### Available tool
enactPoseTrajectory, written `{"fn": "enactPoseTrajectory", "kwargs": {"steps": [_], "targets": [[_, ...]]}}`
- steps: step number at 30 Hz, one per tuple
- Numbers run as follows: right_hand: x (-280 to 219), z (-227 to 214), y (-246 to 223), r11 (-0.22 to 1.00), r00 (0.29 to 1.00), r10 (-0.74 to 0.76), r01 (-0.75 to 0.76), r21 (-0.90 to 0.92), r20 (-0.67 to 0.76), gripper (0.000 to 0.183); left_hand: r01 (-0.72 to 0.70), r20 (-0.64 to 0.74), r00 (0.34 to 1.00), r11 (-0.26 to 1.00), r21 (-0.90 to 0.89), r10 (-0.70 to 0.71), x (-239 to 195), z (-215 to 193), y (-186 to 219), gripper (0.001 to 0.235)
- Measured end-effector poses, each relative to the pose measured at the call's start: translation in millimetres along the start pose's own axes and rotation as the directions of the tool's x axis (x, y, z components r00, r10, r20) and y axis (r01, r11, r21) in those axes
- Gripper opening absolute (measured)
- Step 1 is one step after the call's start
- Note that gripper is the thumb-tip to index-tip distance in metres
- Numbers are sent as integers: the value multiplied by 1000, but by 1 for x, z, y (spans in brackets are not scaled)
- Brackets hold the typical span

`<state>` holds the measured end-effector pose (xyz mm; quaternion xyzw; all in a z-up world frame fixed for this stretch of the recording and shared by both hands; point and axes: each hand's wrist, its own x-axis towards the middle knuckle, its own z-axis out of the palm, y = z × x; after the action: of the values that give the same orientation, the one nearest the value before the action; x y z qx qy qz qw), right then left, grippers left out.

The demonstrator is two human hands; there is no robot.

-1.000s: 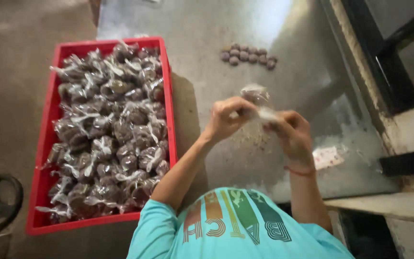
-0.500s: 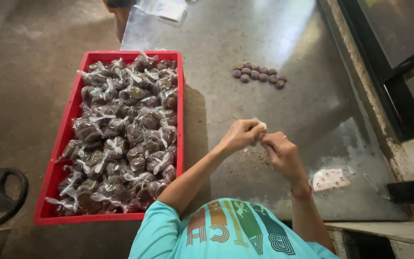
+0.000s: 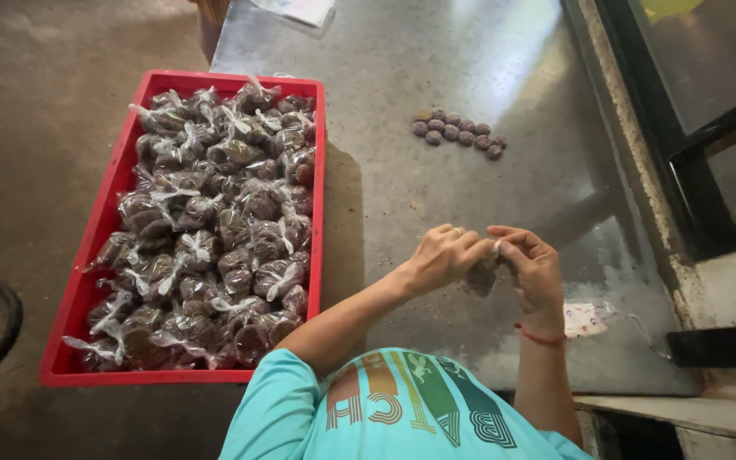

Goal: The person places round brown snacks into small clear plastic bags, ties each bag, and places it into a red bin. Later, the person switches to round yellow snacks and repeats the same bagging process.

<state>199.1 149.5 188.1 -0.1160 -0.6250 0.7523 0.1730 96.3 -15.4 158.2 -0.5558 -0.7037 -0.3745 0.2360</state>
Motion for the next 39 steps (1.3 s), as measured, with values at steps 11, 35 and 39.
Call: {"fn": "enactPoseTrajectory", "kwargs": {"steps": [11, 35, 39], "targets": [[-5, -13, 4, 995, 993, 75, -69, -69, 88, 10, -46, -136, 991, 963, -265, 10, 7, -8, 1, 20], [-26, 39, 3, 32, 672, -654, 484, -874, 347, 17, 626, 328, 744, 437, -646, -582, 18, -12, 5, 36], [-27, 32, 9, -54, 662, -636, 475, -878, 397, 16, 581, 273, 799, 571, -581, -536, 12, -6, -2, 28]]}}
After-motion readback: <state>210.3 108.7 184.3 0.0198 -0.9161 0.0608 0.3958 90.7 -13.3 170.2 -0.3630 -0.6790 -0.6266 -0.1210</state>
